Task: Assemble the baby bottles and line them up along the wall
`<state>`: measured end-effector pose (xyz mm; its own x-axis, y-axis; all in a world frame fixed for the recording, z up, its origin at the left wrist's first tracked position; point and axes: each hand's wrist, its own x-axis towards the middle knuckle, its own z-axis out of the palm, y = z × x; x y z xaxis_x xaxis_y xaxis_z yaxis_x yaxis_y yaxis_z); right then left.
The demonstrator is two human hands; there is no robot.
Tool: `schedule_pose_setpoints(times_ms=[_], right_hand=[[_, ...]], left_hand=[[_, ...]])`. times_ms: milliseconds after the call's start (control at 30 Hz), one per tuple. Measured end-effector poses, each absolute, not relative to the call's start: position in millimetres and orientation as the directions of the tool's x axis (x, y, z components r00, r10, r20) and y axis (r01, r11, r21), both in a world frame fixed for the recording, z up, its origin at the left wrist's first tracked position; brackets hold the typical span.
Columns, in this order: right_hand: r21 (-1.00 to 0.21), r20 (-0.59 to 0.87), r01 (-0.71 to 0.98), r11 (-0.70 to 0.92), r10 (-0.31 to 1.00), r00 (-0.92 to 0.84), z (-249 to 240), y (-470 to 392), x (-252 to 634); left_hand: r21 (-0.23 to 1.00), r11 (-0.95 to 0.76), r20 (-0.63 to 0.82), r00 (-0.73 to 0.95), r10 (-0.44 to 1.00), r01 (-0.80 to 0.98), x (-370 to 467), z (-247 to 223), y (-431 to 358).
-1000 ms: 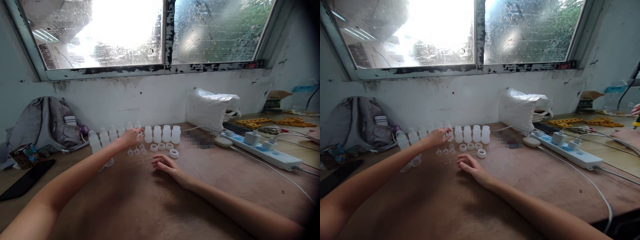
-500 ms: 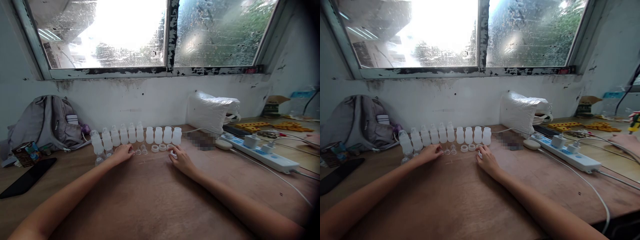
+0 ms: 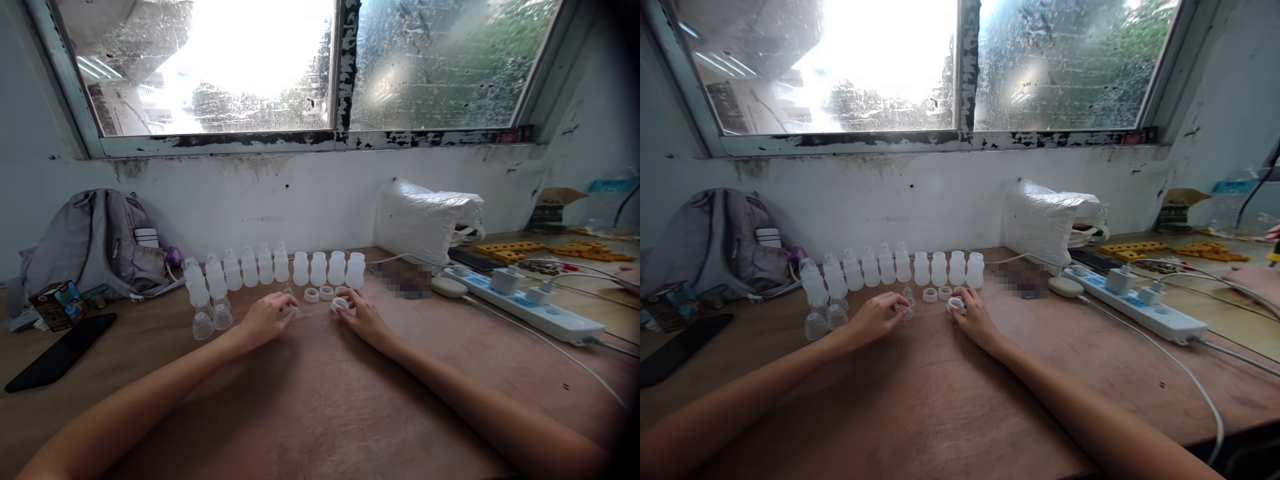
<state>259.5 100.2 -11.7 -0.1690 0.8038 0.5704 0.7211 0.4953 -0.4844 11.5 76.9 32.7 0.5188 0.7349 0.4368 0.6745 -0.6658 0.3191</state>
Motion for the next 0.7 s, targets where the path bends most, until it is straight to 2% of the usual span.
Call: schedule_pose_setpoints(times_ms=[133, 367, 700], right_hand=[[-0.396, 0.685, 0.638, 0.660, 0.676, -0.274, -3.5, 84.0, 248.1], [-0.287, 0.770, 0.487, 0.825, 0.501, -0.395, 1.4, 56.5, 226.2], [-0.354, 0.637, 0.416, 0.838, 0.541, -0.549, -4.1, 51.1, 213.8]], left_hand=[[0.392, -0.716, 0.407, 0.589, 0.699, 0.578, 26.9, 12.2, 57.7], [0.580, -0.664, 0.385, 0.560, 0.734, 0.472, 26.9, -6.8, 61.0], [0.690, -0.617, 0.363, 0.557, 0.747, 0.378, 23.5, -3.1, 62.6]])
